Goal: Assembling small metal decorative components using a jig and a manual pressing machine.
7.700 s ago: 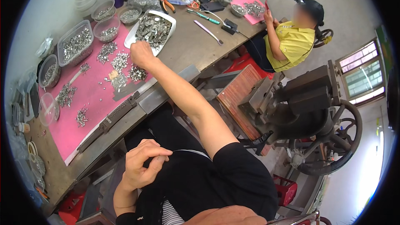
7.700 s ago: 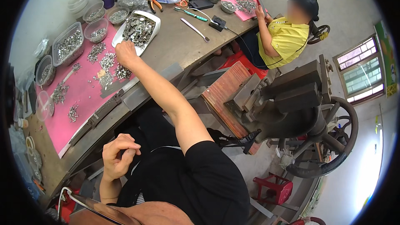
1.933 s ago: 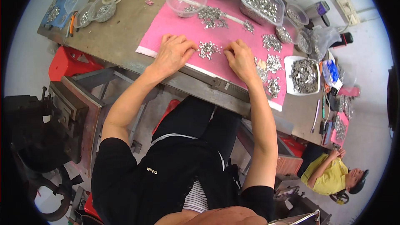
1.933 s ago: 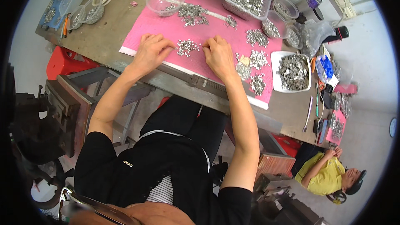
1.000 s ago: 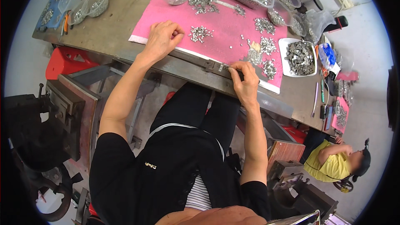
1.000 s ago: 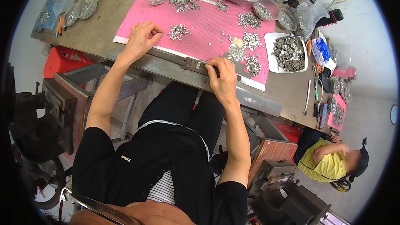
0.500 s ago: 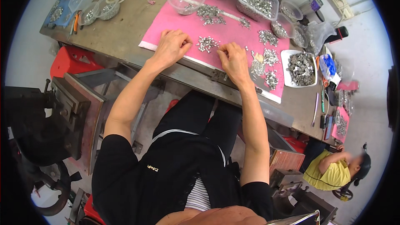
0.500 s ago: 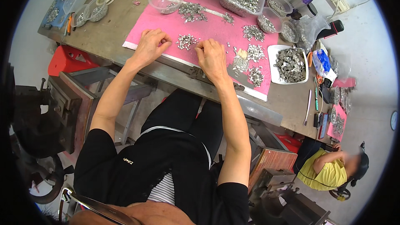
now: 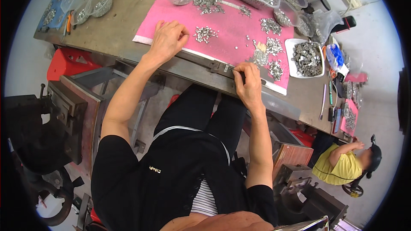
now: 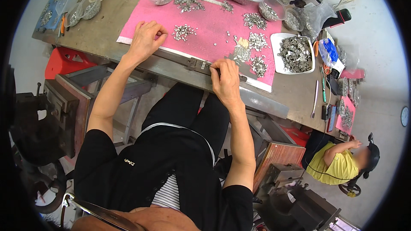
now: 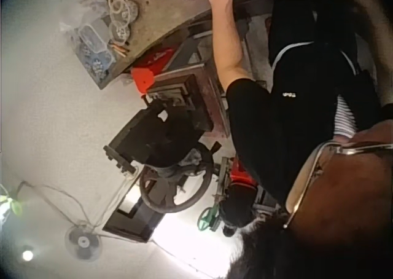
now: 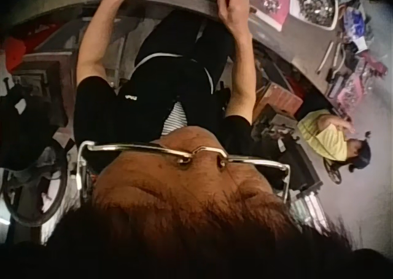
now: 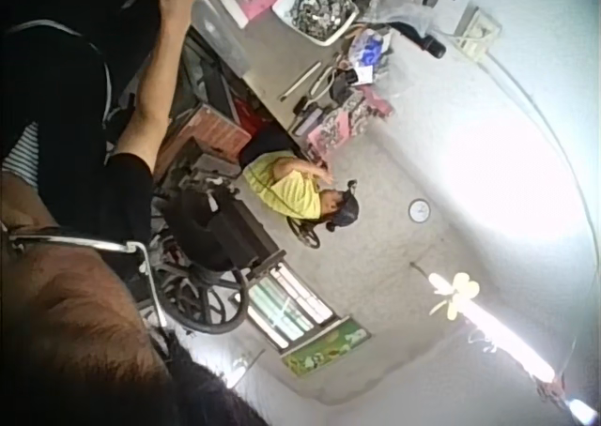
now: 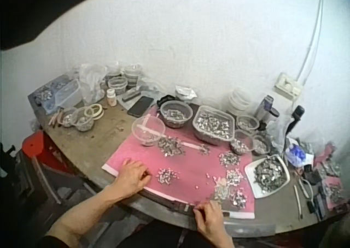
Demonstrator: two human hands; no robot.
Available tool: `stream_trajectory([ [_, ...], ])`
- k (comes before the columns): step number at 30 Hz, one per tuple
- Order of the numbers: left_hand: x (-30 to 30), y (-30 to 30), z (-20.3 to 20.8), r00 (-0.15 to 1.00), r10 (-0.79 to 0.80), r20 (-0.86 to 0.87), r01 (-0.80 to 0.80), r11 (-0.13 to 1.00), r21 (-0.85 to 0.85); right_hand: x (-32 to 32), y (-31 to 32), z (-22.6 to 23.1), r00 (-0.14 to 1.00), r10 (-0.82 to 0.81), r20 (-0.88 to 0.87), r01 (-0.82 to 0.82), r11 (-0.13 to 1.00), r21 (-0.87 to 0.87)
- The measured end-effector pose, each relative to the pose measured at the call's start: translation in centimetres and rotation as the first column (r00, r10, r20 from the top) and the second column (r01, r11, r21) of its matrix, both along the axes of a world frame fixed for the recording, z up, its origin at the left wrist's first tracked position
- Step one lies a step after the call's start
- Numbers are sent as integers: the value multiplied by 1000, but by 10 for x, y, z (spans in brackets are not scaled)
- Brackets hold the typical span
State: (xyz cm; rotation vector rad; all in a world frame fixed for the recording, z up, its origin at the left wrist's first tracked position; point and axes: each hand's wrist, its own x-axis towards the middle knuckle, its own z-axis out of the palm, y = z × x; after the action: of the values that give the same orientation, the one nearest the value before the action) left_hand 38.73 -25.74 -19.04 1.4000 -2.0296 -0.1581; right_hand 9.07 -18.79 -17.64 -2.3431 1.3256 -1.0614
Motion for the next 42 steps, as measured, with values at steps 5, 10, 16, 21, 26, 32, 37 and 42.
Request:
stream_trajectory([
  [5,2,1,3,999,-4,-36,7,997,81,8,0,-1,996,-10,-84,2,995,-100],
  [10,-34,22,11,965,-112,-236,111,994,-19,7,1,-5,995,-8,-99,-7,988,-153],
  [16,-93,50,7,911,-323,-255,316,946,-69,-9,7,-7,986,-138,88,152,973,-175],
  [21,-109,47,-1,925,-336,-179,318,940,-120,-17,19,-16,951,-274,147,293,948,-126],
  [26,-111,47,-2,923,-353,-152,335,933,-132,-16,19,-18,944,-300,135,318,938,-136],
  [32,-114,48,0,922,-341,-183,334,940,-66,-16,18,-20,947,-288,143,309,938,-155],
  [37,-107,48,0,901,-383,-203,384,923,-34,-16,20,-19,930,-313,193,337,935,-107],
  [42,-106,46,-5,861,-385,-332,406,914,-7,-19,21,-20,904,-346,249,373,925,-67],
])
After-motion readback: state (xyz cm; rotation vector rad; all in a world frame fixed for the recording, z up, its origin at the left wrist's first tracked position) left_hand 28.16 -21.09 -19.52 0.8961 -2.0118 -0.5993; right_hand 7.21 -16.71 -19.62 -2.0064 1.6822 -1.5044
